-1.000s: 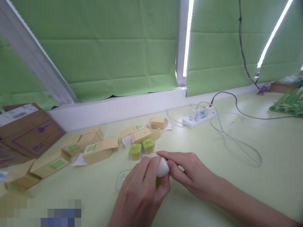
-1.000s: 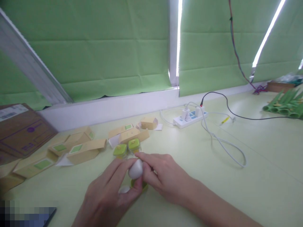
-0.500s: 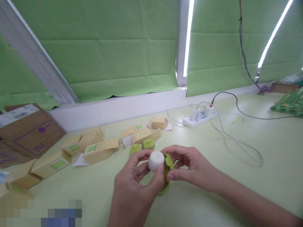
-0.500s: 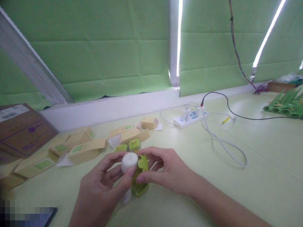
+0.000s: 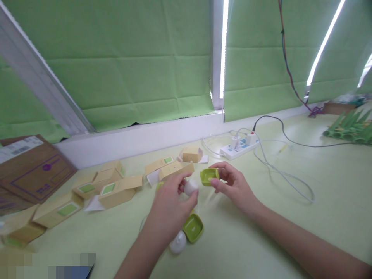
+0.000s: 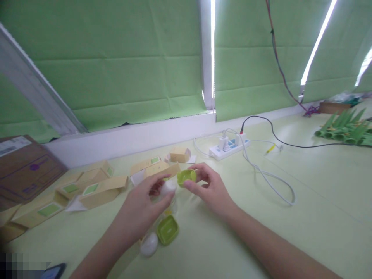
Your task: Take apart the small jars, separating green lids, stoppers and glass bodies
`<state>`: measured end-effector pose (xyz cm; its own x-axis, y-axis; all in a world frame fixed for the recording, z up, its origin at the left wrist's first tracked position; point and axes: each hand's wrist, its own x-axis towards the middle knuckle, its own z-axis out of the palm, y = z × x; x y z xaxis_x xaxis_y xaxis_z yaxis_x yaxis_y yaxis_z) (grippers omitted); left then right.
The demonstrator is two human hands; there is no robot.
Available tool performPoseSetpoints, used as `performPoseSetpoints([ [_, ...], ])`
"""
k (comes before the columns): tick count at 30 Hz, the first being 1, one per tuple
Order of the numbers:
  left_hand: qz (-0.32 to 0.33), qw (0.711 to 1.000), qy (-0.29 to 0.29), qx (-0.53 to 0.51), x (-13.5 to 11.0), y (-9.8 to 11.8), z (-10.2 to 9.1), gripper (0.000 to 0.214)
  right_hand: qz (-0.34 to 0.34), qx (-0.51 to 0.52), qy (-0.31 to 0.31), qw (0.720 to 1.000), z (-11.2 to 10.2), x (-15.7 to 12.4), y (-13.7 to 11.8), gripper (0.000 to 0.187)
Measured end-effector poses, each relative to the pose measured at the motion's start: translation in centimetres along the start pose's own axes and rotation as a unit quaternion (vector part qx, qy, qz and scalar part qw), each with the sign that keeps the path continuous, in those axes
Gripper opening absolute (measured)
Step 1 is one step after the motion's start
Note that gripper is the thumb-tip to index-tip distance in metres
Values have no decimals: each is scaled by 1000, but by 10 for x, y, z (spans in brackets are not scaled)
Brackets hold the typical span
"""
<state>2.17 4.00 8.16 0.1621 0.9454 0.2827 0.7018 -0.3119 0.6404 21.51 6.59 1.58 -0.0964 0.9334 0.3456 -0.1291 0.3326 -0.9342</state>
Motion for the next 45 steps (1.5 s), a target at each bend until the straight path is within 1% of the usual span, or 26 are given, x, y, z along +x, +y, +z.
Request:
performPoseSetpoints([
  [2, 26, 999, -33, 30, 7, 8, 10, 31, -12, 15, 26, 999, -3, 2, 2, 37],
  [4, 46, 996, -59, 57, 12, 13, 20, 21, -23, 28, 44, 998, -4, 4, 4, 35],
  [6, 61, 992, -76, 82, 13, 15, 29, 13, -29, 38, 50, 998, -5, 4, 6, 34],
  [8, 76, 988, -87, 107, 12, 14, 35, 10, -28, 48, 46, 997, -4, 4, 7, 32],
  [11, 92, 981, -97, 138, 8, 9, 38, 13, -19, 62, 31, 997, -2, 3, 8, 31],
  [16, 88, 982, -97, 138, 3, 4, 31, 13, 2, 95, -6, 996, 3, 1, 9, 29],
  [18, 83, 985, -92, 118, 1, 3, 25, 14, 5, 107, -28, 994, 5, -1, 8, 31],
  [19, 82, 987, -88, 106, 0, 2, 21, 20, 4, 113, -40, 993, 5, -2, 7, 32],
  [20, 80, 989, -84, 95, -2, 2, 17, 28, 3, 119, -54, 991, 6, -3, 6, 35],
  [23, 75, 993, -67, 63, -10, 0, 4, 63, -2, 141, -99, 985, 9, -7, 1, 43],
  [24, 77, 994, -60, 45, -13, -1, 0, 69, -3, 150, -114, 982, 11, -9, 0, 46],
  [25, 89, 995, -49, 22, -17, -1, -4, 69, -3, 159, -128, 979, 13, -10, -2, 49],
  [27, 136, 991, -22, -6, -24, -2, -8, 60, -5, 179, -147, 973, 18, -13, -5, 52],
  [30, 210, 977, 34, 12, -34, -2, -8, 44, -9, 204, -159, 966, 24, -17, -9, 54],
  [32, 228, 970, 75, 23, -40, -4, -6, 40, -5, 209, -166, 964, 26, -18, -10, 57],
  [34, 227, 968, 102, 24, -46, -7, -4, 38, 5, 202, -175, 964, 27, -18, -11, 59],
  [37, 206, 972, 111, 19, -54, -12, -4, 35, 23, 173, -180, 968, 28, -19, -9, 54],
  [41, 182, 978, 104, 12, -61, -17, -6, 37, 38, 119, -173, 977, 28, -21, -7, 39],
  [45, 180, 979, 99, 5, -65, -18, -4, 41, 42, 80, -172, 981, 29, -25, -9, 24],
])
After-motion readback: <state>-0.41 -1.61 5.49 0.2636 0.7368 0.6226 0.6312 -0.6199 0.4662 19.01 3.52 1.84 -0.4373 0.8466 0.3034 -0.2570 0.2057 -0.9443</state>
